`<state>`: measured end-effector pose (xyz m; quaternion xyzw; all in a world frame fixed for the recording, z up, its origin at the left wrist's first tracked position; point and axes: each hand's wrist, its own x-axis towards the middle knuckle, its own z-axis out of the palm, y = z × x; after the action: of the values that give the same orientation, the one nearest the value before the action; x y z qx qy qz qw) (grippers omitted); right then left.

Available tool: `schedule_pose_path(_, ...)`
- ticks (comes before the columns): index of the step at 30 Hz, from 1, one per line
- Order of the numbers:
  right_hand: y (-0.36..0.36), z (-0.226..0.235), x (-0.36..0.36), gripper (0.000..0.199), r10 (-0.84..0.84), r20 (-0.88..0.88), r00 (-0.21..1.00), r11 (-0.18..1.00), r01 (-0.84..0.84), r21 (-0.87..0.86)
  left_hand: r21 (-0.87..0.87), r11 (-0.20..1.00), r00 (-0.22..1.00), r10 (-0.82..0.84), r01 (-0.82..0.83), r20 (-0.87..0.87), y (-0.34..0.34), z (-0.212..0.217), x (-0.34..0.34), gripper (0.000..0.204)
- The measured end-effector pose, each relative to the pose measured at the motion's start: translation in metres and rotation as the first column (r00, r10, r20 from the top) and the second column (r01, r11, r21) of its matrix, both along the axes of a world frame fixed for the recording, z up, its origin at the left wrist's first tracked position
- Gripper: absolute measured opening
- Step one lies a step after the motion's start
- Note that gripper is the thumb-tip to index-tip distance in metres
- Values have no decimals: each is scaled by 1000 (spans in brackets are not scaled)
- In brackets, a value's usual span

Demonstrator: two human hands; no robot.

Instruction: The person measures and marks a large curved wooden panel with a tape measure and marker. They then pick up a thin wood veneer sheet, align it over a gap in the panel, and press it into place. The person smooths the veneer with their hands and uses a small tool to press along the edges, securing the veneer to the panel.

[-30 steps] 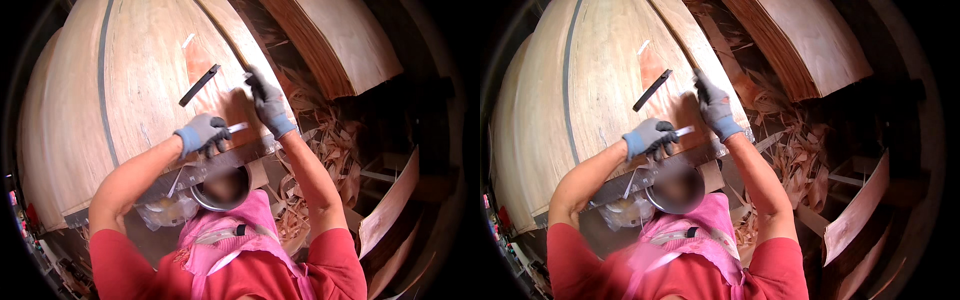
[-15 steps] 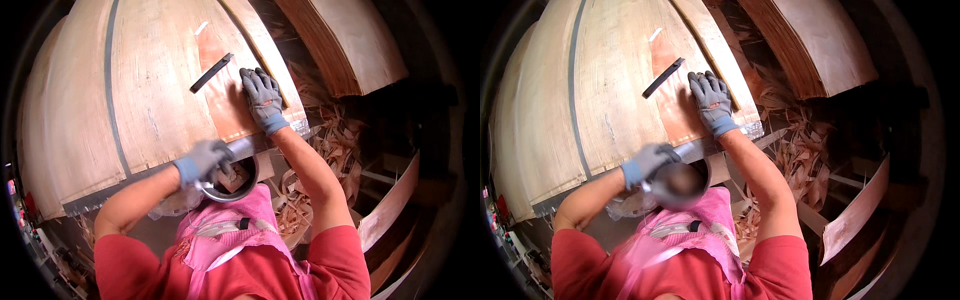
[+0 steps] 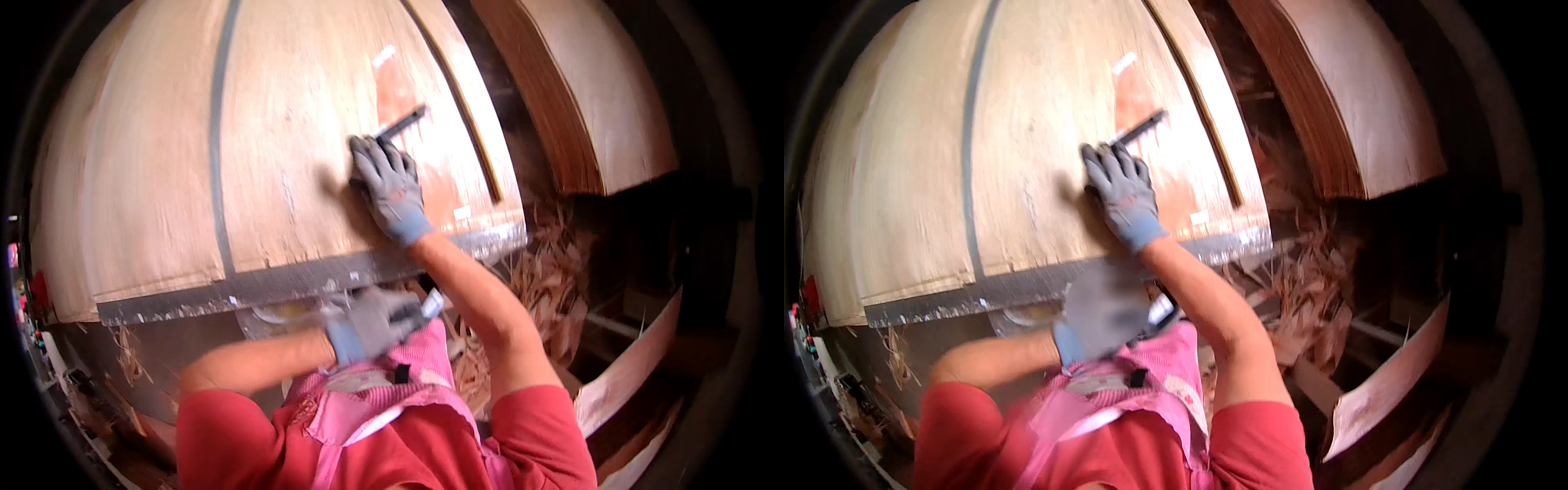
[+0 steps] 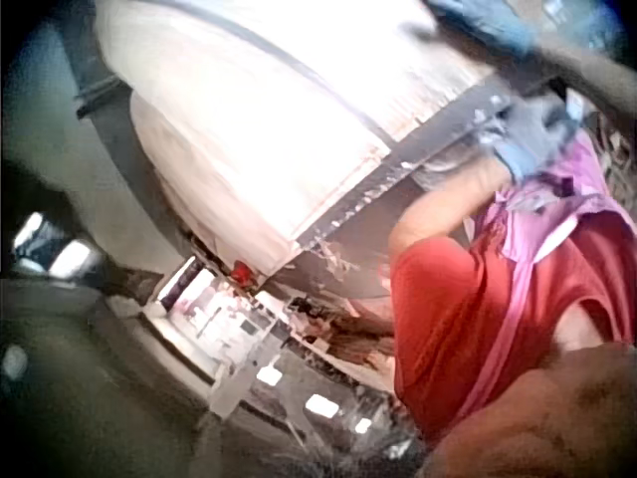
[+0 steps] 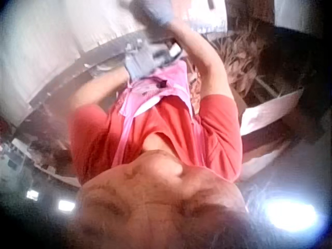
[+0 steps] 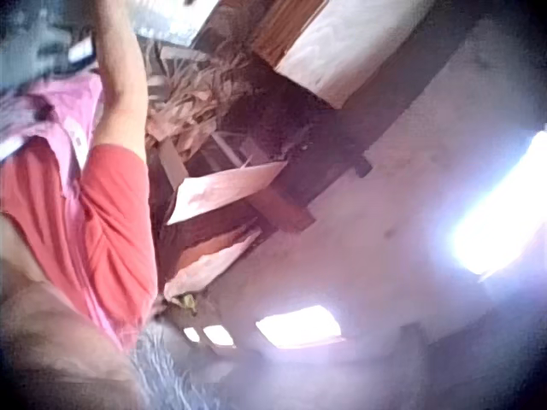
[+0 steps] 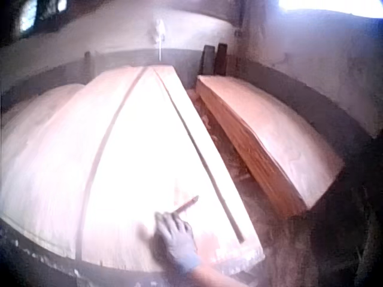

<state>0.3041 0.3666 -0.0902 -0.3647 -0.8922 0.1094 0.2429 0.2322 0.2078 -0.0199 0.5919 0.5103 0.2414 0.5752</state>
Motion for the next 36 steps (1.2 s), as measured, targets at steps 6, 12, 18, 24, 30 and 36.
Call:
schedule_pose_path(6, 31, 2, 20, 81, -284, -621, 730, 854, -103, -511, -442, 893, 809, 318, -82, 493, -32, 42, -41, 28)
schedule_pose_path(12, 66, 26, 12, 77, -387, 213, 897, 862, 434, -262, -229, 718, 592, 679, -657, 433, -112, 56, -159, 28)
schedule_pose_path(18, 73, 9, -11, 34, -418, 279, 864, 860, 476, -186, -219, 126, -40, 780, -968, 624, -191, 96, -272, 29)
schedule_pose_path(24, 80, 2, -2, 40, -477, 299, 827, 819, 541, -192, 112, 435, 441, 806, -894, 394, -230, 141, -305, 23)
schedule_pose_path(30, 77, -12, 19, 54, -546, -65, 835, 749, 452, -485, -786, 555, 824, 555, -271, 109, -250, 31, -200, 30)
schedule_pose_path(36, 78, 15, 62, 18, -574, -588, 569, 409, -423, -809, -590, 800, 964, 58, 112, 260, -324, -116, -173, 25)
